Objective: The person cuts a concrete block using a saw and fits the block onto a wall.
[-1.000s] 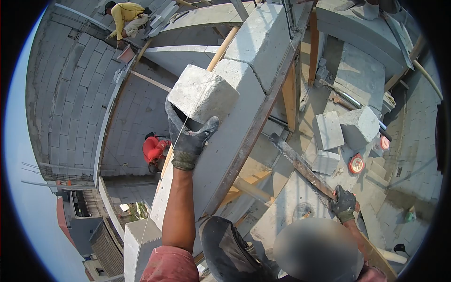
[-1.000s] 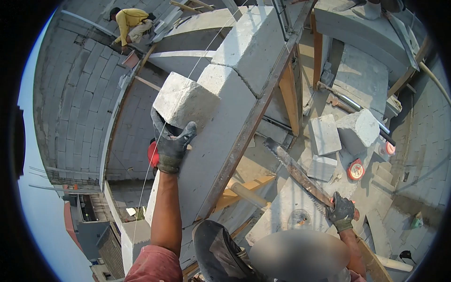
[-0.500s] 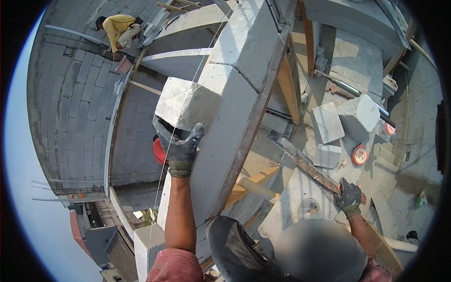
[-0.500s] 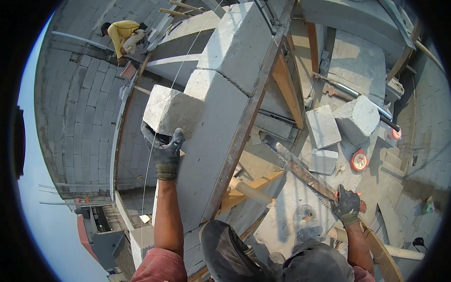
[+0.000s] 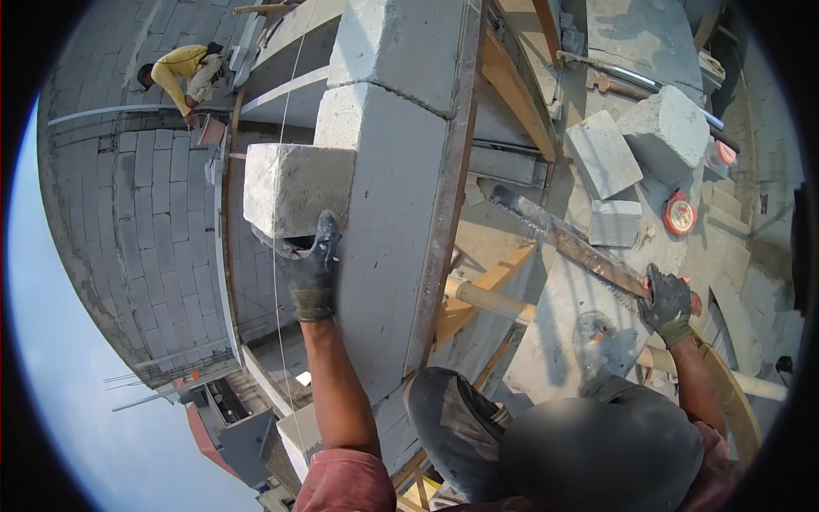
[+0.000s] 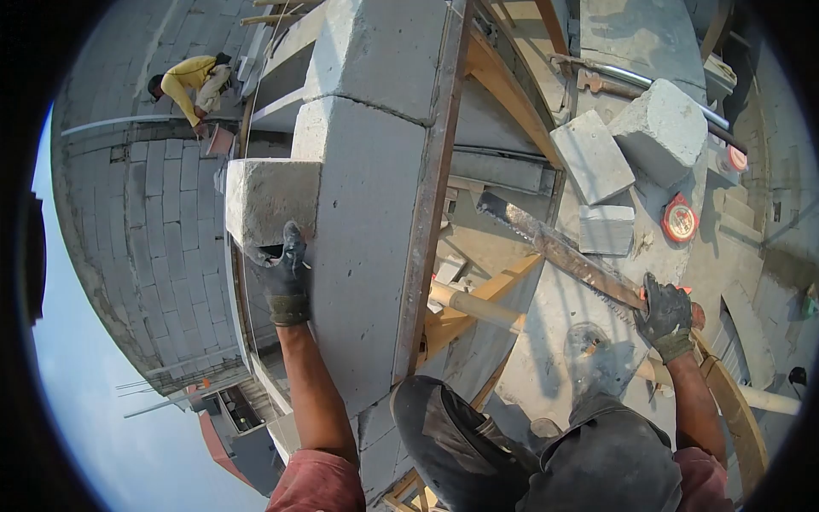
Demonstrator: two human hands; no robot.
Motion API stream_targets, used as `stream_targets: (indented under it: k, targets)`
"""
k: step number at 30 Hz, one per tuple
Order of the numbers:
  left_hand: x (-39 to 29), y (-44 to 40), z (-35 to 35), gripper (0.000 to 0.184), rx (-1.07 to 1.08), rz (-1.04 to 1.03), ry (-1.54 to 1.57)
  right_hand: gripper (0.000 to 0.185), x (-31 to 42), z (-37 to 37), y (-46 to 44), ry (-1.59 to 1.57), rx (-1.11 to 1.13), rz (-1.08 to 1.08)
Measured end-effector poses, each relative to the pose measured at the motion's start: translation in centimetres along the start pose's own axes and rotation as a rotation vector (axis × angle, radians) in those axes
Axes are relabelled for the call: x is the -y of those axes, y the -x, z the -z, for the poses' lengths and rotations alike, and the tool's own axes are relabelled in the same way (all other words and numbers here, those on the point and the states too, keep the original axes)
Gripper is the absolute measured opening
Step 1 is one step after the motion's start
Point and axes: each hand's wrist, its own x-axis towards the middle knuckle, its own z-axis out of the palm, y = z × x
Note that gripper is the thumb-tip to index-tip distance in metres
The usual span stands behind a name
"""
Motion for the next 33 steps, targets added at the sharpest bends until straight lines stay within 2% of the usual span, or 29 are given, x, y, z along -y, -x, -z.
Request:
stream_targets:
  k: [2,6,8,11,13,14,17,19,33]
  targets:
    - [-0.1,-0.1,0.3,0.093,-0.01,0.017,0.02,0.076,-0.1,0.0,0.1,0.021,-0.07,0.052]
    - [-0.3,-0.2,0.1,0.095,-0.042,-0.017,-0.006,0.077,-0.3,-0.2,0.1,0.034,-0.042,0.023]
    - [-0.4,0.1,0.2,0.097,-0.059,-0.035,-0.028,0.071,0.0,0.3,-0.1,0.034,-0.028,0.006]
    - [0.8,0.2,0.6,0.1,-0.047,0.017,-0.069,0.071,0.8,1.4,-0.4,0.016,-0.02,-0.003]
    - [0.9,0.2,0.3,0.068,-0.137,-0.249,-0.17,0.074,0.7,1.1,-0.3,0.01,-0.022,-0.003]
    - [0.9,0.2,0.4,0.068,-0.136,-0.248,-0.17,0.076,0.6,1.0,-0.2,0.006,-0.028,-0.002]
    - [0.6,0.3,0.7,0.071,-0.081,-0.173,-0.087,0.076,0.5,0.8,-0.3,-0.005,-0.001,-0.014]
    - [-0.6,0.6,0.7,0.107,0.011,0.061,0.019,0.074,0.7,1.1,-0.4,-0.006,-0.009,-0.01]
    - [0.9,0.3,0.6,0.117,-0.013,-0.048,0.014,0.07,0.4,0.5,-0.3,0.001,-0.041,-0.001]
